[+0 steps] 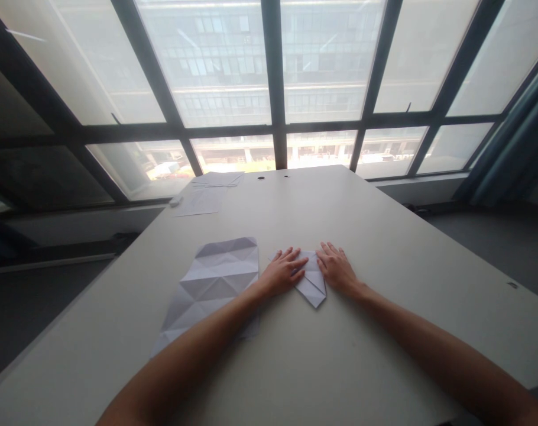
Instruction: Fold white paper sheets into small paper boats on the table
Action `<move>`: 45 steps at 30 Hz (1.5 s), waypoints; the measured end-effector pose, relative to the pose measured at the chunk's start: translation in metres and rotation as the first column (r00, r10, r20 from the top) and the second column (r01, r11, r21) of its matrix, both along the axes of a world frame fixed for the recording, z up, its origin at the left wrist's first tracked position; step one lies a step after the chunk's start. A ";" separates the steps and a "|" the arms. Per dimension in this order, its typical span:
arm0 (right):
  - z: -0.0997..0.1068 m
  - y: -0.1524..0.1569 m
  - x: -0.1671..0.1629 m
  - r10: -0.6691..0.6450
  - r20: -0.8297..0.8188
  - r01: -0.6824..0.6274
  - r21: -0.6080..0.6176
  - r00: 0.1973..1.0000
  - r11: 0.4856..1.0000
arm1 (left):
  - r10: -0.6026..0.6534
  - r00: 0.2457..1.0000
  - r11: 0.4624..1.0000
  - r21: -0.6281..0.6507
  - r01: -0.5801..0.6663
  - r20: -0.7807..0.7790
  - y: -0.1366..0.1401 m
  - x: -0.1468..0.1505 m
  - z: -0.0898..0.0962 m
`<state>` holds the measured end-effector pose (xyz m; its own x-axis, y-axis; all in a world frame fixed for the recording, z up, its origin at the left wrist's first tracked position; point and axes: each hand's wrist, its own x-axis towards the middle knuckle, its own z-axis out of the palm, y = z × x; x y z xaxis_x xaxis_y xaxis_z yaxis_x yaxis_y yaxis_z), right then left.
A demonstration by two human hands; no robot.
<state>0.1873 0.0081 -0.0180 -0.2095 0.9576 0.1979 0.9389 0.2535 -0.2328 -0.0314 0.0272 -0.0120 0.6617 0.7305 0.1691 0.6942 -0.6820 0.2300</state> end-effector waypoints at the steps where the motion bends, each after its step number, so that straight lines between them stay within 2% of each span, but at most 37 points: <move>1: 0.001 0.000 0.000 0.000 0.005 0.000 0.000 1.000 1.000 | 0.002 1.000 1.000 -0.001 -0.002 -0.002 0.000 0.000 0.000; 7: 0.001 0.001 -0.001 0.000 -0.023 -0.001 -0.006 1.000 1.000 | -0.005 1.000 1.000 -0.014 0.006 0.016 0.001 -0.001 0.000; 11: 0.006 0.001 0.002 0.154 -0.064 -0.149 0.070 0.986 0.986 | -0.015 0.999 1.000 0.015 0.014 0.048 0.000 0.000 0.000; 13: 0.011 0.000 0.002 0.189 -0.067 -0.181 0.109 0.980 0.977 | 0.005 0.997 0.998 0.060 -0.010 0.081 0.000 0.000 0.001; 16: 0.018 -0.003 0.001 0.160 -0.035 -0.155 0.124 0.986 0.980 | 0.044 0.987 0.992 0.108 -0.061 0.153 0.001 -0.001 0.003; 20: 0.025 -0.007 0.000 0.134 0.014 -0.135 0.108 0.991 0.985 | 0.065 0.968 0.994 0.066 -0.084 0.243 0.006 -0.004 0.006; 25: 0.028 -0.007 0.001 0.153 0.018 -0.154 0.058 0.988 0.986 | 0.120 0.917 0.992 -0.011 -0.125 0.381 0.010 -0.007 0.004; 30: 0.026 -0.005 0.003 0.181 0.018 -0.182 0.087 0.983 0.979 | 0.153 0.873 0.988 -0.085 -0.128 0.462 0.015 -0.007 0.001; 33: 0.027 -0.006 0.002 0.144 0.068 -0.150 0.094 0.987 0.984 | 0.212 0.805 0.977 -0.146 -0.157 0.554 0.017 -0.007 0.005; 36: 0.030 -0.008 -0.002 0.086 0.135 -0.099 0.089 0.987 0.991 | 0.224 0.739 0.973 -0.105 -0.205 0.635 0.014 -0.007 0.013; 38: 0.031 -0.011 -0.004 0.051 0.162 -0.065 0.079 0.985 0.995 | 0.185 0.757 0.973 -0.009 -0.230 0.627 0.008 -0.005 0.017; 40: 0.032 -0.013 -0.006 0.022 0.180 -0.035 0.069 0.983 0.997 | 0.131 0.819 0.973 0.087 -0.215 0.559 0.000 -0.002 0.021; 42: 0.032 -0.014 -0.009 -0.004 0.195 -0.010 0.073 0.981 0.997 | 0.044 0.884 0.980 0.150 -0.127 0.465 -0.007 0.003 0.023; 45: 0.031 -0.015 -0.011 -0.027 0.207 0.011 0.081 0.978 0.997 | -0.141 0.940 0.982 0.162 0.094 0.310 -0.016 0.009 0.023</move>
<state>0.1763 -0.0068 0.0130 -0.2360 0.9448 0.2271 0.9695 0.2450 -0.0118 -0.0223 0.0112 0.0108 0.6353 0.6038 0.4815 0.5137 -0.7959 0.3203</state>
